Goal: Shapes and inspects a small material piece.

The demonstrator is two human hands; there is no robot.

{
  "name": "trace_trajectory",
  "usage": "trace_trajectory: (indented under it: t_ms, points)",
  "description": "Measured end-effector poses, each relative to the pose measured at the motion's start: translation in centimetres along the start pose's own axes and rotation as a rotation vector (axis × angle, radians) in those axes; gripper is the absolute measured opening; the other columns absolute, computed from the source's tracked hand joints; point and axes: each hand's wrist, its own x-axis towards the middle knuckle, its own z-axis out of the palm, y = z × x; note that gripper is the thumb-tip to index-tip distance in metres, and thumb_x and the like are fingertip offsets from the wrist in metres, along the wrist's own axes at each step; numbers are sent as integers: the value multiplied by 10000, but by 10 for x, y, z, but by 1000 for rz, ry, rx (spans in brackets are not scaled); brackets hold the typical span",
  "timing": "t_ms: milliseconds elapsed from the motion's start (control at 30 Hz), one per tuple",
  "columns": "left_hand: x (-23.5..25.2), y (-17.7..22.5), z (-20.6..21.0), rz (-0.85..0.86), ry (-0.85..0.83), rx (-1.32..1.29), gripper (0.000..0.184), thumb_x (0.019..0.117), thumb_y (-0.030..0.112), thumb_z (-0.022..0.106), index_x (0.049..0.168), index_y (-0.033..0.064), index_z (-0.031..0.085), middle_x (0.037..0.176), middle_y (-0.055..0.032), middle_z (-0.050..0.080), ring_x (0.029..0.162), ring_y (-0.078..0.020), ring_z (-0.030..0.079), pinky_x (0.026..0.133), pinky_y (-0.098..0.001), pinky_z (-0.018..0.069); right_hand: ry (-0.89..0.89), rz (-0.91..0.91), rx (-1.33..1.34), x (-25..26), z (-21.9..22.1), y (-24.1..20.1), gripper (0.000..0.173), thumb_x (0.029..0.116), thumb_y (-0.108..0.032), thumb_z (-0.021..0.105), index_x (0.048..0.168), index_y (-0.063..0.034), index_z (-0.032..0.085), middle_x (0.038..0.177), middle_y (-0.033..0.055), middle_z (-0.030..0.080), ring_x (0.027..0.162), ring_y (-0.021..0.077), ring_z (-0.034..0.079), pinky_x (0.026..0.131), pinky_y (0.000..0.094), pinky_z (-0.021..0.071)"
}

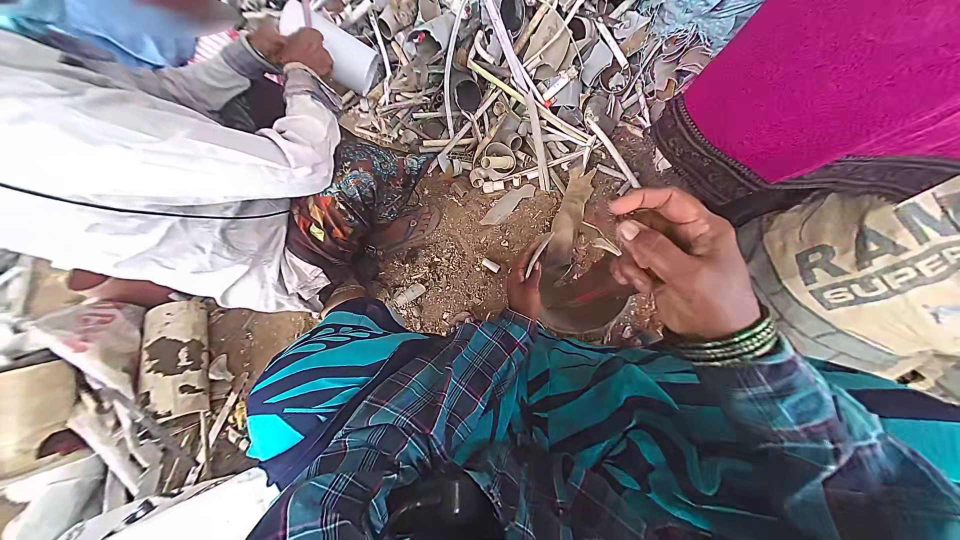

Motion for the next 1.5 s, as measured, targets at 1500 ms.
trace_trajectory:
  t_ms: [1500]
  points:
    - [3,-1,-1,13,17,15,410,1019,-91,398,1420,-170,418,1470,-308,456,1333,-227,478,1115,-290,359,478,185,142,2,-4,90,195,968,82,459,969,-43,609,605,-97,531,466,-9,482,509,159,465]
